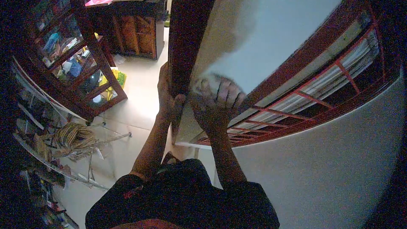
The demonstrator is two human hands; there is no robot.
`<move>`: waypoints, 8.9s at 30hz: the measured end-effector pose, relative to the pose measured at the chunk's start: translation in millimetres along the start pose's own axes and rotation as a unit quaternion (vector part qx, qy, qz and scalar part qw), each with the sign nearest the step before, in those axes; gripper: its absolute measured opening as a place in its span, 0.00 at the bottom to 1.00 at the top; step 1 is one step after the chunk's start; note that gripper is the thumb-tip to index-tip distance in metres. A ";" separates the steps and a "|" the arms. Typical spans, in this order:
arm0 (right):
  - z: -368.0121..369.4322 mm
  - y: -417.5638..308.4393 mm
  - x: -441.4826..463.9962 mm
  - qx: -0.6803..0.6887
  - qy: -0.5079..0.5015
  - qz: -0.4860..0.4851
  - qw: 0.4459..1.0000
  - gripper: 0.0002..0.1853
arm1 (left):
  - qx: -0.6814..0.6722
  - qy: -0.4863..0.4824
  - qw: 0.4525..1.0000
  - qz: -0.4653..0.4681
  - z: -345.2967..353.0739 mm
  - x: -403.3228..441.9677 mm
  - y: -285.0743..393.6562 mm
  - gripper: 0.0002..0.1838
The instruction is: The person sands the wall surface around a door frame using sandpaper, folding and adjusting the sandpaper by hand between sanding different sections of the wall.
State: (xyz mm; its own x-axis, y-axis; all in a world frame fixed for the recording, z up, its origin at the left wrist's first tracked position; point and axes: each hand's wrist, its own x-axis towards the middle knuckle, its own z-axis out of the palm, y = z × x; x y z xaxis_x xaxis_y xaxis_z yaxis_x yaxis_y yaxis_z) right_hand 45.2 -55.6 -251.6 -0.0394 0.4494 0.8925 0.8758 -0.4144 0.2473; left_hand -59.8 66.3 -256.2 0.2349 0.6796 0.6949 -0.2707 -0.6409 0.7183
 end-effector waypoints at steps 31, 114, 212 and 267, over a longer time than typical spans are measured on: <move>-14.4 1.7 31.7 0.002 -0.029 0.072 0.997 0.42 | -0.002 0.002 0.999 -0.039 2.8 -9.1 -12.4 0.51; -48.0 37.7 88.6 0.088 0.041 0.126 0.987 0.45 | 0.074 0.053 0.993 0.069 6.0 23.2 31.6 0.61; -32.4 -6.3 69.0 0.155 -0.051 0.163 0.973 0.50 | -0.105 0.074 0.990 -0.063 0.7 -4.4 -38.2 0.44; -57.1 35.6 96.7 0.282 0.175 0.318 0.888 0.65 | 0.123 0.061 0.982 0.133 18.6 63.3 99.5 0.67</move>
State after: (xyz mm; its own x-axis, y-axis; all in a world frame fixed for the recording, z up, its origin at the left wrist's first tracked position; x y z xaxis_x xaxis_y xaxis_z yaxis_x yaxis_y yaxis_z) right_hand 45.1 -72.2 -134.9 0.4894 -0.0475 0.8708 0.8719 0.0093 -0.4896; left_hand -54.5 38.9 -140.1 0.0688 0.5049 0.8604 -0.0693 -0.8580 0.5090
